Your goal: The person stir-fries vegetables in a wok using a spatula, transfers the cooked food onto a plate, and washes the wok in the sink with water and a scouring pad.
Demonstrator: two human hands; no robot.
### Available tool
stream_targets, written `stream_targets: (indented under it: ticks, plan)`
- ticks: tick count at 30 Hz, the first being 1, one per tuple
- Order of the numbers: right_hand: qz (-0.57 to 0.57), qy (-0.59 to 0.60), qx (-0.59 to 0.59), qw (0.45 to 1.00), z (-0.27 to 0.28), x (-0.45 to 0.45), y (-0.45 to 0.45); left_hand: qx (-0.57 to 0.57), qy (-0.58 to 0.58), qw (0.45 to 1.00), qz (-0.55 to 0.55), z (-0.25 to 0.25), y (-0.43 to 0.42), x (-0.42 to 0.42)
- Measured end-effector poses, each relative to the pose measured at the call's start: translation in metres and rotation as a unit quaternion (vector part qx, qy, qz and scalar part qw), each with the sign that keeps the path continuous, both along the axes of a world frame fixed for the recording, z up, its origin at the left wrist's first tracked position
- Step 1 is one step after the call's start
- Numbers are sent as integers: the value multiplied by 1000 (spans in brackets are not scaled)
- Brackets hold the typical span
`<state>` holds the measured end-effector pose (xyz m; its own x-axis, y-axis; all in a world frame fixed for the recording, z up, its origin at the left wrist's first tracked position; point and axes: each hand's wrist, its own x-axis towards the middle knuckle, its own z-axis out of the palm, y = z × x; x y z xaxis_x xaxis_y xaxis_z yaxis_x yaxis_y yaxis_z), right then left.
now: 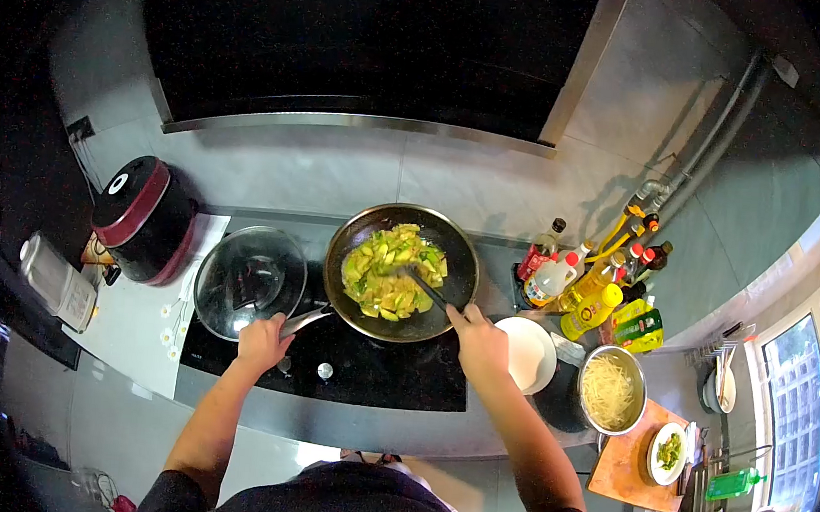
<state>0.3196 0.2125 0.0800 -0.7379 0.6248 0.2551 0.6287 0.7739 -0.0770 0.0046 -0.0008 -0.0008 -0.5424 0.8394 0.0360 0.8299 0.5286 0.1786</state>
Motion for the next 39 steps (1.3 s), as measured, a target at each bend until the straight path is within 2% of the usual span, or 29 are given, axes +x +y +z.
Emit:
stream_targets:
  ticks: [3, 5, 8, 12, 16, 19, 22, 25, 27, 29, 32, 36, 39]
  plan:
    - [-8, -22, -6, 1000, 4, 35, -5, 75, 22, 997, -22, -6, -2, 4]
    - [-3, 19, 17, 1000, -3, 41, -4, 110, 48, 992, -43, 0, -5, 9]
    - [-36, 63, 31, 997, -18, 21, -8, 116, 71, 989, -51, -1, -4, 12]
    - [-56, 56, 24, 997, -41, 17, -8, 34, 25, 999, -1, -9, -1, 8]
    - [-46, 52, 23, 997, -43, 48, -11, 90, 50, 994, -25, 3, -3, 19]
    - [-32, 89, -53, 994, -53, 53, -16, 161, 67, 982, -69, 15, -6, 33]
    - [-39, 99, -9, 994, -52, 49, -30, 202, 85, 969, -116, 19, -13, 53]
    - [41, 158, 23, 986, -43, 39, -45, 205, 68, 964, -154, 8, -27, 67]
    - [138, 184, -27, 973, -61, 25, -58, 207, 52, 965, -149, -5, -40, 76]
    - [211, 125, -115, 963, -71, 7, -73, 191, 32, 972, -135, -24, -52, 81]
    - [268, 19, -197, 943, -121, -23, -93, 171, -22, 980, -96, -49, -80, 88]
    - [274, -65, -225, 933, -158, -74, -114, 138, -78, 985, -61, -66, -111, 93]
    - [287, -72, -181, 938, -165, -117, -119, 140, -103, 983, -57, -64, -120, 94]
